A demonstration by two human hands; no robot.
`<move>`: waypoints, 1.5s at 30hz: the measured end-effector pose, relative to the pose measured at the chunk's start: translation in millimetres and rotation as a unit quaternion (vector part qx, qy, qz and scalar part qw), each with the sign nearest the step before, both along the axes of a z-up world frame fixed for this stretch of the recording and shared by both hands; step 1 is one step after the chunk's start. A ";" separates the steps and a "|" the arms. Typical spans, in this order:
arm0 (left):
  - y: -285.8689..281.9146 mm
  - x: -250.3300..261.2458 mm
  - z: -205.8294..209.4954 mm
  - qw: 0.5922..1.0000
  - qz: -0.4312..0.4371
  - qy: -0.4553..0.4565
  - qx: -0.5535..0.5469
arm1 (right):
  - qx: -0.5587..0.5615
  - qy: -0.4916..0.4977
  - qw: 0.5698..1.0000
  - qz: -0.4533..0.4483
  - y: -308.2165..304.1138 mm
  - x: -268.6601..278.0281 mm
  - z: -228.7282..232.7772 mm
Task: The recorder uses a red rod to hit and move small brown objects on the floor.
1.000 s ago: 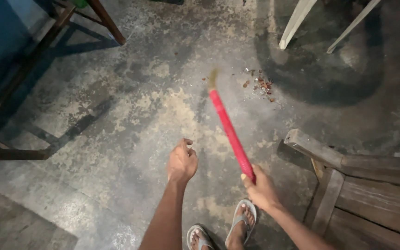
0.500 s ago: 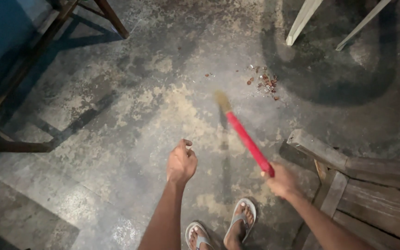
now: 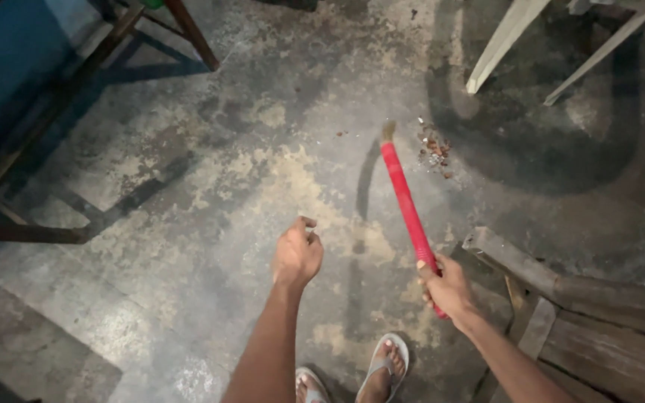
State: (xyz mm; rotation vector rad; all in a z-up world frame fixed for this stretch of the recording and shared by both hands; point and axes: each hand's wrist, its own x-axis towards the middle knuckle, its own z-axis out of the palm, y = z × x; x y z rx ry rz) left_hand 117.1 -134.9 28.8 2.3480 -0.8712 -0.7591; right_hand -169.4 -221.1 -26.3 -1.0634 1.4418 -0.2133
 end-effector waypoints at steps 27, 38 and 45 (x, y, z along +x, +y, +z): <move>49.6 114.6 4.3 0.999 0.001 0.020 0.042 | 0.034 0.109 0.961 0.250 43.6 102.8 -18.4; 47.3 125.9 11.2 0.998 -0.005 0.034 0.047 | 0.015 0.104 0.991 0.085 -6.7 71.7 4.3; 49.2 126.9 9.6 1.000 -0.015 0.025 0.009 | 0.006 0.051 0.999 0.002 41.8 133.6 34.0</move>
